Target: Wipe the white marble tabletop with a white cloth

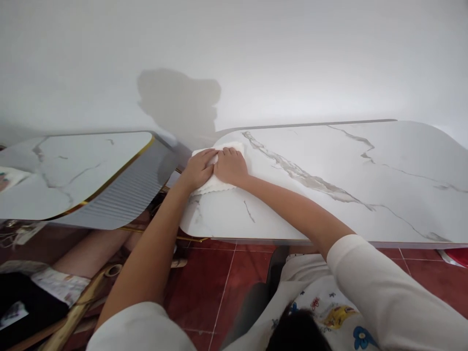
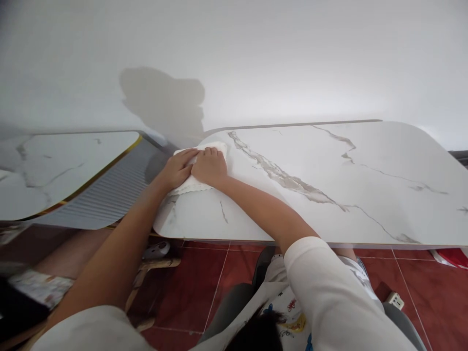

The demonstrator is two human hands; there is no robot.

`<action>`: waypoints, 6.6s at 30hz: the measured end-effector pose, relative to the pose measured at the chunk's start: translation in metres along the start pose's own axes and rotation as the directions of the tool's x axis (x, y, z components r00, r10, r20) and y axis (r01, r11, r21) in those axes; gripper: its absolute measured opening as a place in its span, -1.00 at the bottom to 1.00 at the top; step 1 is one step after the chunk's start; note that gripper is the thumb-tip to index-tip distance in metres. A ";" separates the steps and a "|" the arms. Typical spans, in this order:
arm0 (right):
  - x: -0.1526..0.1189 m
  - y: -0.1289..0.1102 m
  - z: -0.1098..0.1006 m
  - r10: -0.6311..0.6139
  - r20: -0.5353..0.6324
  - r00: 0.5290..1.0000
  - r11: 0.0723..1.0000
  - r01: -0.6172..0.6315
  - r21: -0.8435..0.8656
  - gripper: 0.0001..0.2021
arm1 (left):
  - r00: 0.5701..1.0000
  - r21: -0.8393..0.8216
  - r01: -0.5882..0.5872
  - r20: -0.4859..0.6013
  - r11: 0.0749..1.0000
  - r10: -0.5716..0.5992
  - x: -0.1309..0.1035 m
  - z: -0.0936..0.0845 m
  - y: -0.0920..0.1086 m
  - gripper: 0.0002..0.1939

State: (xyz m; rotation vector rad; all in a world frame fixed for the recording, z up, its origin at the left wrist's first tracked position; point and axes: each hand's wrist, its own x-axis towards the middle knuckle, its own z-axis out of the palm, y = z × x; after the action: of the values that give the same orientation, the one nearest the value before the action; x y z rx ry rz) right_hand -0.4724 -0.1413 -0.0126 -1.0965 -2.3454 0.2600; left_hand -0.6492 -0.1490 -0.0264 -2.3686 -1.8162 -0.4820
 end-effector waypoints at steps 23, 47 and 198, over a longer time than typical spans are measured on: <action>0.098 0.065 0.022 0.033 -0.021 0.999 0.997 -0.034 -0.063 -0.60 | 0.996 -0.168 -0.074 -0.059 0.983 0.065 0.112 0.035 -0.043 -0.48; -0.017 -0.030 0.012 -0.002 -0.010 1.000 0.999 0.001 -0.039 -0.51 | 0.998 -0.034 -0.061 0.018 0.998 0.062 -0.041 -0.010 -0.002 -0.36; 0.055 0.195 -0.059 0.108 0.027 0.994 0.973 -0.100 -0.206 -0.59 | 0.995 -0.205 0.030 -0.087 0.978 -0.049 0.202 0.087 0.111 -0.59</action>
State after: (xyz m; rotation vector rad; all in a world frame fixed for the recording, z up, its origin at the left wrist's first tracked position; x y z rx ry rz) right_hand -0.3417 0.0243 -0.0171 -1.3248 -2.3924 0.0788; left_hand -0.4811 0.0311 -0.0331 -2.3952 -1.8570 -0.8040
